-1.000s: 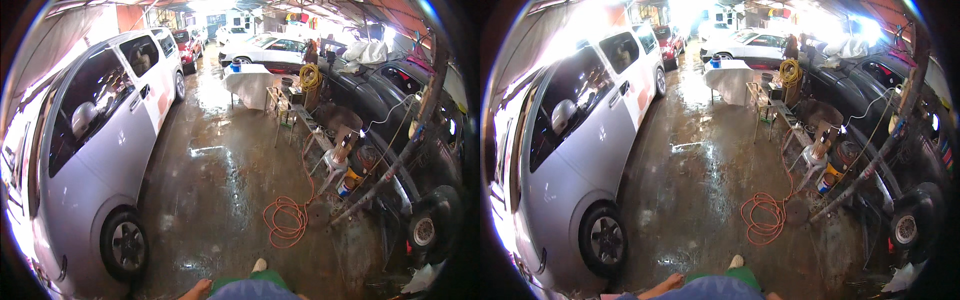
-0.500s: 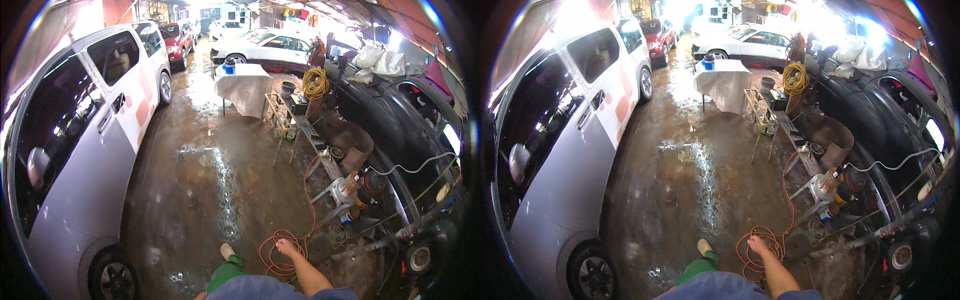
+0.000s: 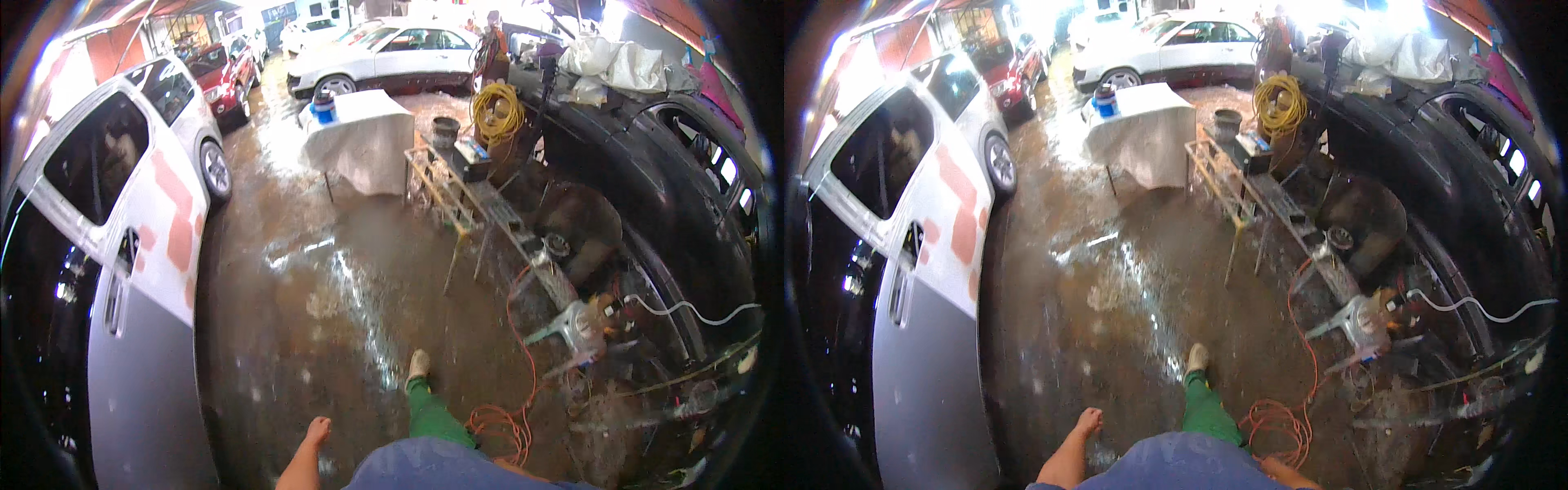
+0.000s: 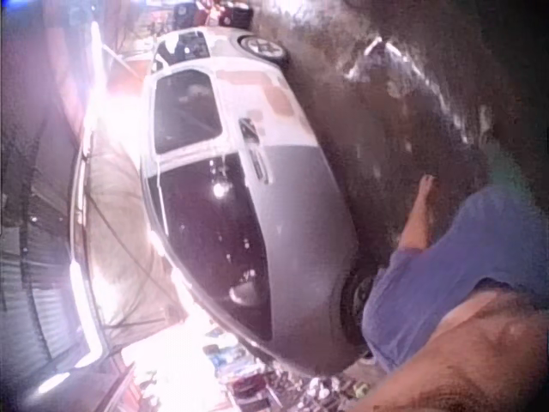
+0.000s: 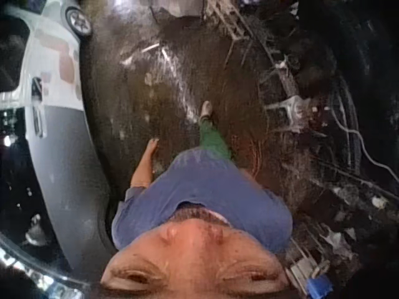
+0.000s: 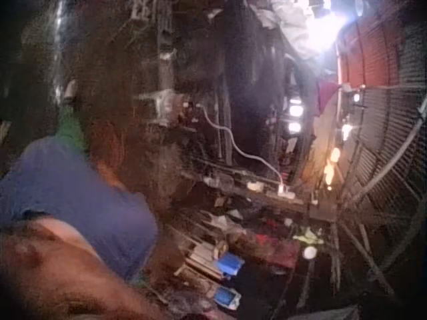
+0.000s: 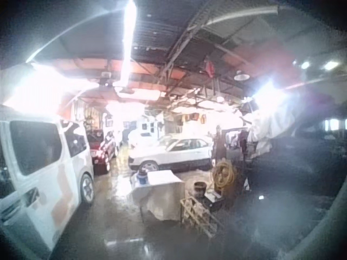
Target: The person walks through a cluttered auto repair shop, picks up a metal bucket, and carries it to a water source. They connect a yellow hose to a tap and fill the bucket with water.
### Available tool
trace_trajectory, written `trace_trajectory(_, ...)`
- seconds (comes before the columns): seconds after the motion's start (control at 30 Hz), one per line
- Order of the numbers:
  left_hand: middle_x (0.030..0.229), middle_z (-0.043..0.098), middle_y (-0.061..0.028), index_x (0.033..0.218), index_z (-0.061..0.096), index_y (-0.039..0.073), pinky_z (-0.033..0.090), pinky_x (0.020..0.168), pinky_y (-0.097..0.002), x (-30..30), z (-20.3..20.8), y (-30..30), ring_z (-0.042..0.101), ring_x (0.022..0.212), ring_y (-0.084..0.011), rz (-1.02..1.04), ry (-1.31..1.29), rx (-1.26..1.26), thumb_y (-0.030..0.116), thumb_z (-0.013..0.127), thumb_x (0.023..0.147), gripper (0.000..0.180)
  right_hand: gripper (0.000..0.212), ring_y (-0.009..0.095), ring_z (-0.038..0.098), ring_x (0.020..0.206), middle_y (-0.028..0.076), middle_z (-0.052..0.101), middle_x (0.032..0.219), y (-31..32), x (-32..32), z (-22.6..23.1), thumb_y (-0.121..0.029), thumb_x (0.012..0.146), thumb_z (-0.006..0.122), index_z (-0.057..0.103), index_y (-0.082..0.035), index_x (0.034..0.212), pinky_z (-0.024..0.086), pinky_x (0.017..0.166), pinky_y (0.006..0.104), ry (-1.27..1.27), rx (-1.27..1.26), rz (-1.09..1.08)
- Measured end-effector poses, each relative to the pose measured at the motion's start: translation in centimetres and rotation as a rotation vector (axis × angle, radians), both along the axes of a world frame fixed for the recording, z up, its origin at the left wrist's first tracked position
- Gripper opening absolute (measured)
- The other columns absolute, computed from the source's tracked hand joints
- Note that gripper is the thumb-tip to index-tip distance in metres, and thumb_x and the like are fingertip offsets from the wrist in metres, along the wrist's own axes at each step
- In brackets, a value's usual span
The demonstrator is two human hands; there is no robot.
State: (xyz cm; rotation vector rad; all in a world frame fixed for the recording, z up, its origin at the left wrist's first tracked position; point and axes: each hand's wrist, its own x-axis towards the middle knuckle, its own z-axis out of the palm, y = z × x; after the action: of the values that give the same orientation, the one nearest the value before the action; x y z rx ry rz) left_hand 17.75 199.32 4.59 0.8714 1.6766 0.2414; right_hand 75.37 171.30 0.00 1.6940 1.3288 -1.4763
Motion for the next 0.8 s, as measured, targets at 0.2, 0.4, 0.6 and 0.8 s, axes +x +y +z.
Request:
trace_trajectory(0.2,0.075,0.064,-0.0145,0.088,0.066,0.005,0.05,0.052,-0.0455,5.3,-1.1,15.2,0.063,0.063,-0.0284,-0.049,-0.087,-0.134,0.022,0.061,0.085,0.018,0.044,0.038,0.066,0.101,0.02,0.069,0.11,27.6,4.8,-0.1,-0.04,0.089,0.055,0.071,-0.003,0.106,0.052,0.084,0.0496,-0.049,0.098,-0.136)
trace_trajectory(0.4,0.088,0.068,-0.022,0.089,0.068,0.003,0.052,0.062,-0.0479,10.8,1.1,27.3,0.066,0.074,-0.036,-0.014,0.001,-0.236,0.022,0.06,0.083,0.022,0.061,0.042,0.064,0.102,0.026,0.068,0.105,64.4,10.0,5.1,-0.054,0.09,0.051,0.071,0.003,0.099,0.05,0.087,0.0497,-0.027,0.388,-0.133)
trace_trajectory(0.6,0.091,0.068,-0.0219,0.091,0.069,0.003,0.053,0.068,-0.0485,14.9,-1.7,45.0,0.066,0.081,-0.0373,-0.135,0.018,-0.242,0.025,0.059,0.084,0.025,0.056,0.04,0.066,0.088,0.023,0.069,0.087,94.7,9.1,13.9,-0.051,0.091,0.052,0.069,0.002,0.083,0.049,0.078,0.0484,0.123,0.759,-0.309)
trace_trajectory(0.8,0.093,0.069,-0.0218,0.093,0.07,0.003,0.053,0.074,-0.0491,13.1,-2.5,67.1,0.066,0.088,-0.0385,-0.346,0.089,-0.231,0.028,0.057,0.085,0.029,0.052,0.042,0.065,0.09,0.024,0.069,0.094,105.4,7.5,8.0,-0.044,0.096,0.047,0.07,0.001,0.086,0.048,0.08,0.0497,0.039,0.778,-0.23)
